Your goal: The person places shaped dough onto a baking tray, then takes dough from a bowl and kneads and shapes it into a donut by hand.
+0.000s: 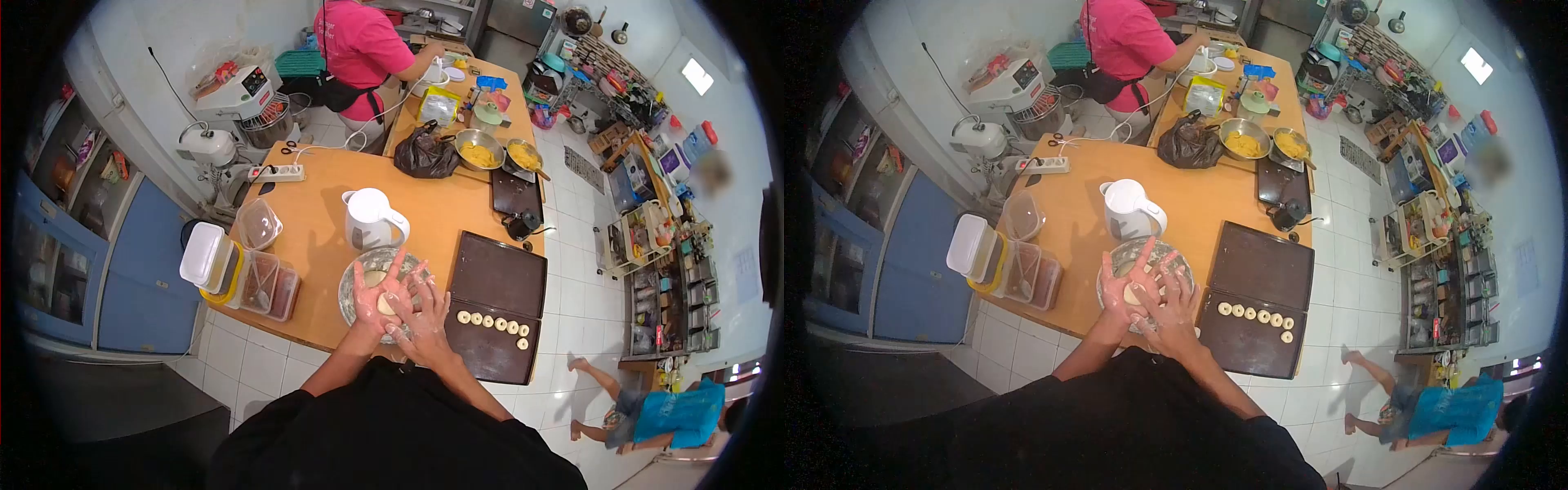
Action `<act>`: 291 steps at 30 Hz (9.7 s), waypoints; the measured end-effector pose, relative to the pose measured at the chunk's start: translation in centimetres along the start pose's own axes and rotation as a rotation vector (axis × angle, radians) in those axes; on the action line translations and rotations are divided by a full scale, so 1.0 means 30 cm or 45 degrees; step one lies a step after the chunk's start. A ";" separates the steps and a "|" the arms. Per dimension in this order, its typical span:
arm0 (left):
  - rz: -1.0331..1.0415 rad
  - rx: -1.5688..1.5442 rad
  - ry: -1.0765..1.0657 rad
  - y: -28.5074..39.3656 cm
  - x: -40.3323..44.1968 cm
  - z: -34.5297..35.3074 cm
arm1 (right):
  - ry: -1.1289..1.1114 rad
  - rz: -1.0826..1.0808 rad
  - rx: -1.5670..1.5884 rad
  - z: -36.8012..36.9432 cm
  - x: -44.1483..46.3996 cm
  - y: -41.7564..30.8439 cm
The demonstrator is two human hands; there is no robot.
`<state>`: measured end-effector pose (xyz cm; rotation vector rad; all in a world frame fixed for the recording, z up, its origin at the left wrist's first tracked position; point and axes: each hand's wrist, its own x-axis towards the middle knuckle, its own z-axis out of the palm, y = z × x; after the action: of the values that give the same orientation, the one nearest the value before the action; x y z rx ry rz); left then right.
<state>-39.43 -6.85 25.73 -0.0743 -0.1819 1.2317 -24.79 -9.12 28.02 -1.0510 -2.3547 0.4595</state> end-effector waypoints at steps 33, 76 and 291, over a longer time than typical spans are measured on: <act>0.044 0.233 -0.018 0.020 -0.013 0.031 | 0.074 -0.102 -0.019 -0.073 0.016 -0.040; 0.126 1.316 -0.035 0.062 -0.018 0.136 | -1.164 0.433 1.549 -0.136 0.105 -0.001; 0.142 1.492 0.498 0.208 -0.113 0.006 | 0.112 0.695 1.314 0.167 0.168 0.031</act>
<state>-46.35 -7.98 24.61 0.6934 0.8987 1.2464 -30.00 -5.17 25.11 -1.0847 -1.3449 1.5576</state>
